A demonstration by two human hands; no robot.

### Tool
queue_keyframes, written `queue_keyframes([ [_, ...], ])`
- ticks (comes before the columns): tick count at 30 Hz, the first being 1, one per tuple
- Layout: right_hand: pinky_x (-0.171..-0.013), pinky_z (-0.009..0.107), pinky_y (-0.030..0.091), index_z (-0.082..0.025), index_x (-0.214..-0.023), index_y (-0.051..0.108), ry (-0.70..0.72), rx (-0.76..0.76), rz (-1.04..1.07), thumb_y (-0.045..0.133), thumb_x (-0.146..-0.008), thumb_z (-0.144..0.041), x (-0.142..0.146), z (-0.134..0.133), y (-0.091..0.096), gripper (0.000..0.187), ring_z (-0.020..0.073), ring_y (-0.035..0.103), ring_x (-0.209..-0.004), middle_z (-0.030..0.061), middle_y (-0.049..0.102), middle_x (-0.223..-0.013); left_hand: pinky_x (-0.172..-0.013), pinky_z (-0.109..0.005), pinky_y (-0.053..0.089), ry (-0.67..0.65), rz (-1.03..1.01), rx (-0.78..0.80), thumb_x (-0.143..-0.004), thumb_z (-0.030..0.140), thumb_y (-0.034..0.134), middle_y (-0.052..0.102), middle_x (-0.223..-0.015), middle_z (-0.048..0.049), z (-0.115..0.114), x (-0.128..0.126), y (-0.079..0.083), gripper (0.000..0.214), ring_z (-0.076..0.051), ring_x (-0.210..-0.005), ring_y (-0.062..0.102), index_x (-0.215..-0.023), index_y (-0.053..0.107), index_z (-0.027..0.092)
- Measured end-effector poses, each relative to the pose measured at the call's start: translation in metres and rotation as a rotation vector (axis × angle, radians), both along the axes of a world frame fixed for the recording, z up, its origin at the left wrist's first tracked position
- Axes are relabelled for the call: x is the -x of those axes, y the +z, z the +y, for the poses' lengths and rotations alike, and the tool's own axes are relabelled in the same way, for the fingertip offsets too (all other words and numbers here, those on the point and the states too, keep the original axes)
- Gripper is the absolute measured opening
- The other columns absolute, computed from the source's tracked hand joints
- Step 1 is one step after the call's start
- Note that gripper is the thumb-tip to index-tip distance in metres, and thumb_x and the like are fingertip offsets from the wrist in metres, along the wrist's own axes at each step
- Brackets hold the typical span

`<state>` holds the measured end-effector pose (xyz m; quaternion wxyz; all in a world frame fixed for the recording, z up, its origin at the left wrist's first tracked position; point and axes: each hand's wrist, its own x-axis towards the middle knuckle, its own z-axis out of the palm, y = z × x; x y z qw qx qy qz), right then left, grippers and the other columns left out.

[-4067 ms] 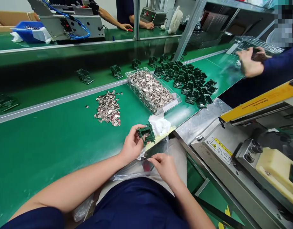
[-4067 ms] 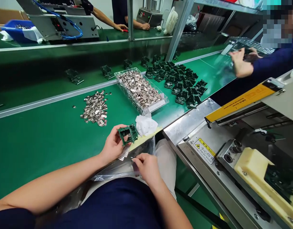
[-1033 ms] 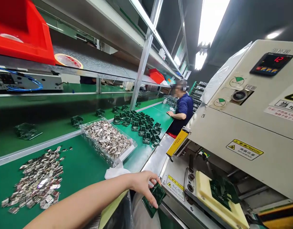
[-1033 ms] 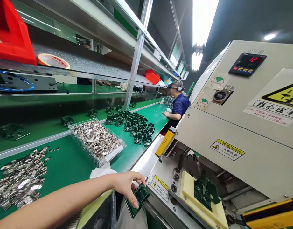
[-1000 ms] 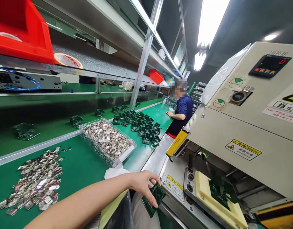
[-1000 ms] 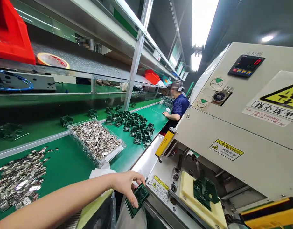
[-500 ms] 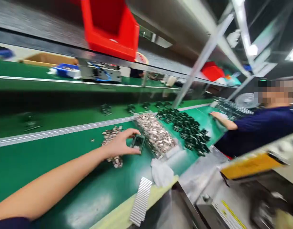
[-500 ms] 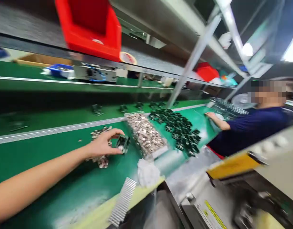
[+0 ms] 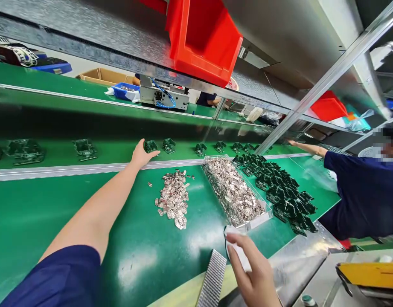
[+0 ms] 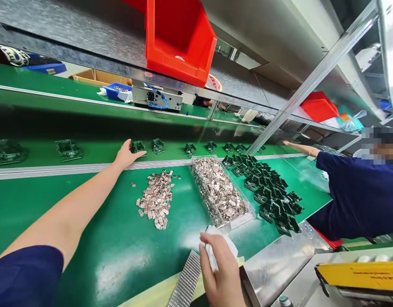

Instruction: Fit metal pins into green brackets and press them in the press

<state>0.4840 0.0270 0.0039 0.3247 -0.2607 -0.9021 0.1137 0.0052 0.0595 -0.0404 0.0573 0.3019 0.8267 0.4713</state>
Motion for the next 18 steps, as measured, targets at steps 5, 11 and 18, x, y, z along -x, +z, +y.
queue_keyframes([
  [5,-0.092,0.037,0.053,-0.017,-0.122,0.062,0.014,-0.038,-0.370,0.038,-0.096,-0.017,0.126,0.072,-0.008,0.035,0.0233,0.064,-0.106,0.0117,0.069,-0.115,-0.100,-0.032,0.047,0.141,0.137,0.025,-0.078,0.041,0.070,0.055,-0.133,-0.0102,-0.096,0.008,-0.015,0.055,-0.024,-0.117,0.059,-0.124,0.051,0.017],
  [11,-0.093,0.043,0.049,-0.008,-0.118,0.065,-0.023,-0.098,-0.543,0.041,-0.088,-0.003,0.193,0.126,-0.025,0.039,0.0312,0.058,-0.110,0.0192,0.065,-0.122,-0.106,-0.050,0.041,0.458,0.170,0.140,-0.076,0.027,0.072,0.052,-0.130,-0.0205,-0.187,0.054,-0.010,0.057,-0.036,-0.126,0.049,-0.122,0.048,0.006],
  [18,-0.071,0.039,0.058,-0.017,-0.101,0.071,0.121,-0.312,-0.500,0.040,-0.072,0.005,0.097,0.049,-0.050,0.047,0.0282,0.064,-0.079,0.0122,0.070,-0.088,-0.109,-0.050,0.037,0.361,0.119,0.240,-0.066,0.043,0.081,0.037,-0.150,-0.0233,-0.174,0.093,-0.012,0.103,-0.039,-0.137,0.038,-0.145,0.024,0.009],
])
